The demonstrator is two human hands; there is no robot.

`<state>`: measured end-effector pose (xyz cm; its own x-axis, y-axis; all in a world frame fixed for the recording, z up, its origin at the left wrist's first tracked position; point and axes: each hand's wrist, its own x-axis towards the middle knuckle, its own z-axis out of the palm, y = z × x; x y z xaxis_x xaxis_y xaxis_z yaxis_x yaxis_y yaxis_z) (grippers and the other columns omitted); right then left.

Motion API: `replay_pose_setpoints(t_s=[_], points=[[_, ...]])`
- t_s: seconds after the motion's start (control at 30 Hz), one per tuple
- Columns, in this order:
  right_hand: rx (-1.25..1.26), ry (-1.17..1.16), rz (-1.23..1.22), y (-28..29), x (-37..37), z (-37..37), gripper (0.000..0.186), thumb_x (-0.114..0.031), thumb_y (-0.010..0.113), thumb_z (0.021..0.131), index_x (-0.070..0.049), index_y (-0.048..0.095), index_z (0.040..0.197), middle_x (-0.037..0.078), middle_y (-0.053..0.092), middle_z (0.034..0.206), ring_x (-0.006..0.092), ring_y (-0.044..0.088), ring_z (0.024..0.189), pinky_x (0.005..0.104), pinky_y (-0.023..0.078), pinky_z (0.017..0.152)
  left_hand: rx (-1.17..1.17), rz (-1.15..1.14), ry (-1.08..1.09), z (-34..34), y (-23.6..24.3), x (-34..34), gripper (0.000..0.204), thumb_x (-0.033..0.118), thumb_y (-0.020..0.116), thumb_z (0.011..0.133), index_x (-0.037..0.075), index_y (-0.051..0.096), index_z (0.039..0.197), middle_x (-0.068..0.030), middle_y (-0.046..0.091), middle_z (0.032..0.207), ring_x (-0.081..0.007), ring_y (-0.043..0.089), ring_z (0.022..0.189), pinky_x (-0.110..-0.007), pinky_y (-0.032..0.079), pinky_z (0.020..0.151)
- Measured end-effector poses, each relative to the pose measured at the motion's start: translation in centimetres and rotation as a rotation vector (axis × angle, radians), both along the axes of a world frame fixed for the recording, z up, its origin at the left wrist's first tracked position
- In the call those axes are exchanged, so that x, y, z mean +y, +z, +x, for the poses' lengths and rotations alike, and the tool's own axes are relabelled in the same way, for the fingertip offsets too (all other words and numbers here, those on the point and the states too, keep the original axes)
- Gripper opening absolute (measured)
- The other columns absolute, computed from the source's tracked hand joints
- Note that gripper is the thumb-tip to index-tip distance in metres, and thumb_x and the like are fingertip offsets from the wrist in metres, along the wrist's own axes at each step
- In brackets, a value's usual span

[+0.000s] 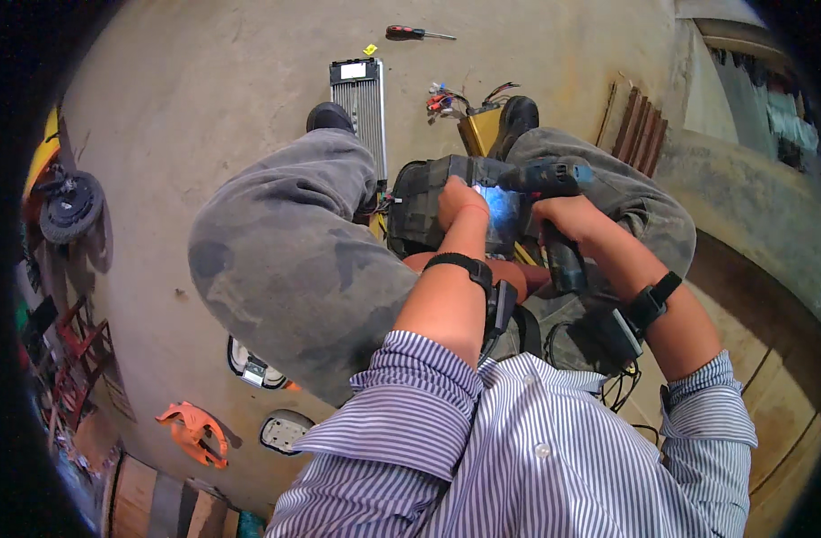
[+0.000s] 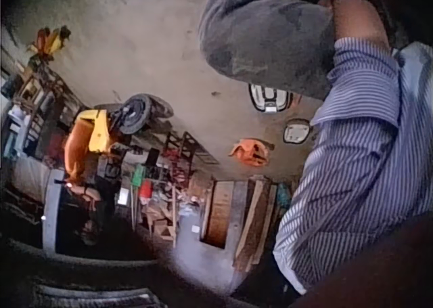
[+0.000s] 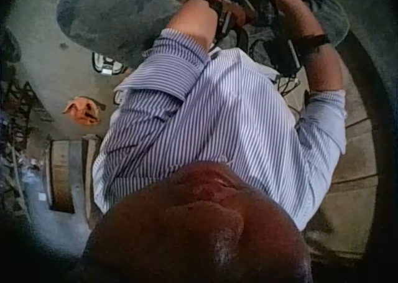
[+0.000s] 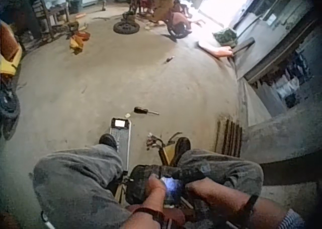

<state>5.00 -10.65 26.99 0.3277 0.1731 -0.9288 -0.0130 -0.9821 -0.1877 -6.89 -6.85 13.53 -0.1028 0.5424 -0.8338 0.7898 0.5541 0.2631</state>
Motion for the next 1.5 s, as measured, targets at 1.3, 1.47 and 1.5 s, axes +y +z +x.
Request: replay_pose_setpoints(t_s=[1.3,1.47,1.5], points=[[0.050,0.026,0.025,2.2,1.6,-1.2,0.027,-0.014,0.064,0.066,0.004,0.064,0.086,0.009,0.063,0.082,0.0173,0.058,0.070,0.0320,0.047,0.065,-0.020,-0.124,0.070,-0.7,-0.8,0.9,0.023,0.024,0.071,0.075,0.013,0.067,0.094,-0.0115,0.065,0.101,-0.0269,0.063,0.094,-0.039,0.051,0.076],[-0.064,0.102,0.011,-0.4,0.3,-0.3,0.030,-0.014,0.065,0.064,0.004,0.063,0.088,0.010,0.064,0.084,0.0174,0.058,0.074,0.0323,0.047,0.066,-0.030,-0.106,0.025,-0.3,-1.6,0.7,0.019,0.024,0.067,0.077,0.013,0.069,0.092,-0.0123,0.065,0.100,-0.0272,0.064,0.092,-0.039,0.051,0.075],[-0.067,0.106,-0.020,-0.5,0.2,-0.1,0.030,-0.014,0.065,0.064,0.004,0.063,0.089,0.010,0.064,0.085,0.0174,0.058,0.075,0.0323,0.047,0.067,-0.025,-0.115,0.069,-0.2,-1.7,0.5,0.017,0.024,0.066,0.078,0.013,0.069,0.091,-0.0126,0.065,0.100,-0.0272,0.064,0.092,-0.038,0.051,0.075]])
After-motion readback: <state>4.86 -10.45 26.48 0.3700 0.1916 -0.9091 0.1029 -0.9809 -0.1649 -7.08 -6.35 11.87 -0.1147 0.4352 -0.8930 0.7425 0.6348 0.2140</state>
